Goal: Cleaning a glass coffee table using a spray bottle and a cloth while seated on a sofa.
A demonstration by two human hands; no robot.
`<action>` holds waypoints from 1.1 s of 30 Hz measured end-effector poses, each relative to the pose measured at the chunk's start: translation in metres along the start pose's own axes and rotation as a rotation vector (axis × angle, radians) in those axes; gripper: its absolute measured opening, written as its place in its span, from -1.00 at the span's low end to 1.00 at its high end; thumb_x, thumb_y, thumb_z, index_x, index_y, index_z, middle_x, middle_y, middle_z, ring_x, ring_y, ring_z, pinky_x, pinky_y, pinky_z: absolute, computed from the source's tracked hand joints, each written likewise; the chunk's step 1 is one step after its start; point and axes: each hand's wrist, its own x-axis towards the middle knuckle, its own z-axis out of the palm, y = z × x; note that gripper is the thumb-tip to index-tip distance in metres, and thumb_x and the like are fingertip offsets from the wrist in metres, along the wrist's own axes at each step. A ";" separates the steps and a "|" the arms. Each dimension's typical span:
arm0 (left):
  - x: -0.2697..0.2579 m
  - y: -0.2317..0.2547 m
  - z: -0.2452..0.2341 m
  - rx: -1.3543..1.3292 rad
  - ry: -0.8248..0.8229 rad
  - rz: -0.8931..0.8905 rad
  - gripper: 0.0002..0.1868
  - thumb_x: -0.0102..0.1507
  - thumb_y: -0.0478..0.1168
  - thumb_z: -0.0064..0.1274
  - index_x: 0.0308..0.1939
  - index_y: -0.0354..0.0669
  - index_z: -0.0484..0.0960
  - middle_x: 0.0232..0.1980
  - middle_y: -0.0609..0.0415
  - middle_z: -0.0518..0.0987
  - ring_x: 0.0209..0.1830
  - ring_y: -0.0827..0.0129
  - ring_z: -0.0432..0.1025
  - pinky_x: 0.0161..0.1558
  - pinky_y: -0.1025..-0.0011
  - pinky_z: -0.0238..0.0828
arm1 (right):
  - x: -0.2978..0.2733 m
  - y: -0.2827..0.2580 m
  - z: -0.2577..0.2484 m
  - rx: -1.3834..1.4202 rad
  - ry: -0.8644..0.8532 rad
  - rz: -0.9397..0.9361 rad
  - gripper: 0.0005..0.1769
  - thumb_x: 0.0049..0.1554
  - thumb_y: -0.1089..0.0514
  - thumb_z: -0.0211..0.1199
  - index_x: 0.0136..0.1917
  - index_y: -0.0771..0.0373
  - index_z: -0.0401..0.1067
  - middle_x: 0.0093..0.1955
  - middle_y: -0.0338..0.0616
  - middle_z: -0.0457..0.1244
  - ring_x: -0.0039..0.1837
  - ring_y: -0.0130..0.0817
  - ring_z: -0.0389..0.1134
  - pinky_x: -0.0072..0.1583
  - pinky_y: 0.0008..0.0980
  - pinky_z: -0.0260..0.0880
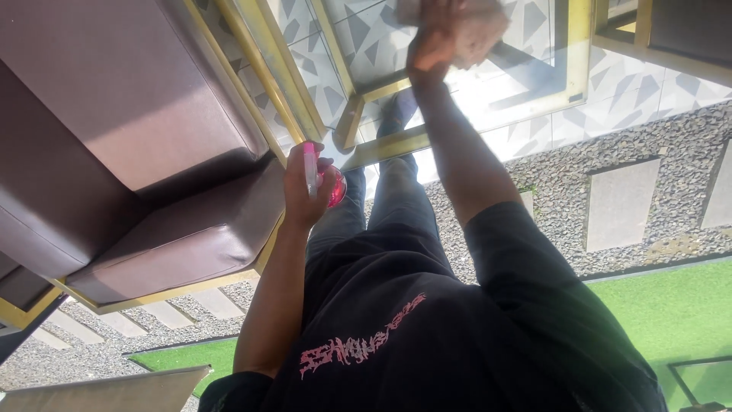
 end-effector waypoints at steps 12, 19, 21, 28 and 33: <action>0.025 0.000 0.021 -0.050 0.006 0.070 -0.61 0.30 -0.18 0.10 0.18 -0.12 0.41 -0.05 0.02 0.55 -0.18 0.28 0.62 -0.04 0.11 0.63 | -0.055 -0.020 -0.098 0.115 -0.661 -1.063 -0.58 0.34 0.12 0.04 0.42 0.01 0.44 0.53 -0.15 0.22 0.57 0.05 0.14 0.52 0.05 0.08; 0.042 0.026 0.017 -0.015 -0.082 -0.060 -0.64 0.23 -0.25 0.05 0.11 -0.17 0.45 -0.01 0.02 0.52 -0.19 0.29 0.56 -0.16 0.32 0.56 | 0.104 0.045 -0.166 -0.160 -0.579 -0.610 -0.26 0.07 0.68 -0.05 0.46 0.39 0.44 0.54 0.26 0.14 0.58 0.25 -0.06 0.54 0.14 -0.13; 0.045 0.025 0.017 -0.017 -0.093 -0.072 -0.65 0.23 -0.25 0.07 0.08 -0.17 0.45 -0.06 0.02 0.51 -0.20 0.29 0.56 -0.18 0.31 0.55 | 0.132 0.076 -0.156 -0.254 -0.573 -0.461 -0.07 -0.03 0.63 -0.06 0.61 0.35 0.35 0.60 0.37 0.02 0.60 0.28 -0.18 0.55 0.05 -0.43; 0.056 0.018 -0.003 0.018 -0.155 0.015 -0.70 0.17 -0.29 0.00 -0.01 -0.21 0.44 -0.19 0.05 0.49 -0.26 0.27 0.43 -0.19 0.30 0.47 | 0.082 0.089 -0.099 -0.014 0.091 -0.314 -0.33 0.39 -0.19 -0.63 -0.02 0.22 0.24 -0.06 -0.04 0.16 0.08 -0.17 0.03 0.14 -0.11 -0.07; 0.085 -0.002 -0.024 0.031 -0.284 0.215 -0.78 0.21 -0.30 -0.02 -0.07 -0.21 0.42 -0.14 -0.01 0.50 -0.17 0.19 0.41 -0.06 0.22 0.46 | -0.082 0.097 -0.068 -0.502 -0.460 -0.253 0.77 -0.41 -0.91 -0.93 0.56 0.33 0.17 0.61 0.30 -0.07 0.61 0.33 -0.18 0.56 0.19 -0.16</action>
